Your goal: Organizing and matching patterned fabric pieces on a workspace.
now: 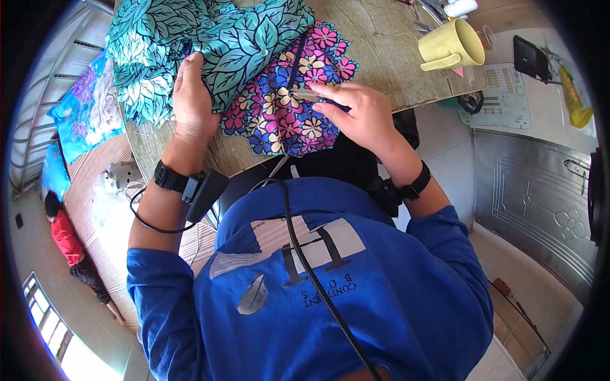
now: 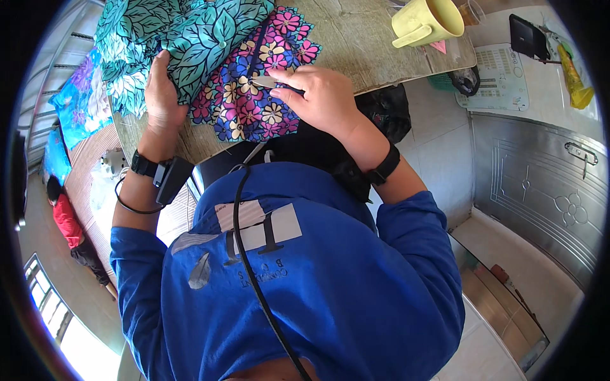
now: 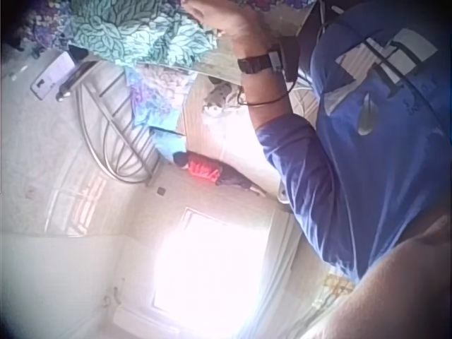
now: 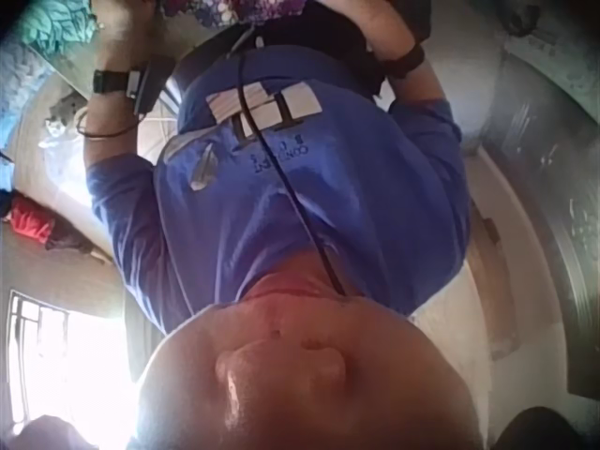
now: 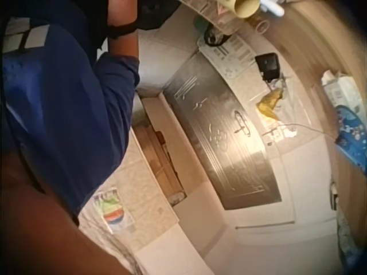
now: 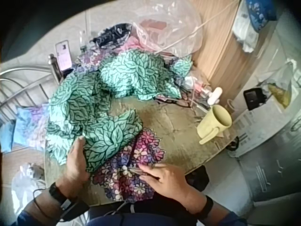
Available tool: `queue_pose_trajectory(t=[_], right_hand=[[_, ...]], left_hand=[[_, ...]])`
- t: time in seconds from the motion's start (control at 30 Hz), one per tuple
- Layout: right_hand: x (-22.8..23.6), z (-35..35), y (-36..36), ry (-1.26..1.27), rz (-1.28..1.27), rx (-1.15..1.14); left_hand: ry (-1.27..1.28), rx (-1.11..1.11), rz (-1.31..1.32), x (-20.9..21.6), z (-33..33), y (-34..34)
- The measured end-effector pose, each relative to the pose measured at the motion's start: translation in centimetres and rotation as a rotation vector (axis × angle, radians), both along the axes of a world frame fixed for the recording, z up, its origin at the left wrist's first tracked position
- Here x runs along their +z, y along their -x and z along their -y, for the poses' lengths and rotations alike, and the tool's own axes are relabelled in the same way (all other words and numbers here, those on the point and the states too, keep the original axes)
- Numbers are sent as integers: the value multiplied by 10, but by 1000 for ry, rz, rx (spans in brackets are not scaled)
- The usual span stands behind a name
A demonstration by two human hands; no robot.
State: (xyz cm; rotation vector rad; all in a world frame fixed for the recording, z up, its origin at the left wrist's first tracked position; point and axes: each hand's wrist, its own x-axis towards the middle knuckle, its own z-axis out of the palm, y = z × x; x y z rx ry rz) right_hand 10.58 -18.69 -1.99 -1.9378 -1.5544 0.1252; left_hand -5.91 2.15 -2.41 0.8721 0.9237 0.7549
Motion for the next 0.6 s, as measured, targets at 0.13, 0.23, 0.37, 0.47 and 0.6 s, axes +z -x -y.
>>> queue_pose_trajectory(t=[0.13, 0.23, 0.37, 0.47, 0.6], right_hand=[[-3, 1, -3, -26, 14, 51], [4, 1, -3, 25, -39, 7], [3, 0, -3, 33, -11, 16], [1, 0, -3, 25, -8, 23], [-1, -2, -3, -4, -7, 23]], left_hand=[[-287, 2, 7, -9, 9, -5], [-432, -49, 40, -14, 10, -6], [-647, -128, 119, -21, 8, -6], [-747, -171, 107, -14, 15, -7], [-1091, -254, -107, -6, 23, -6]])
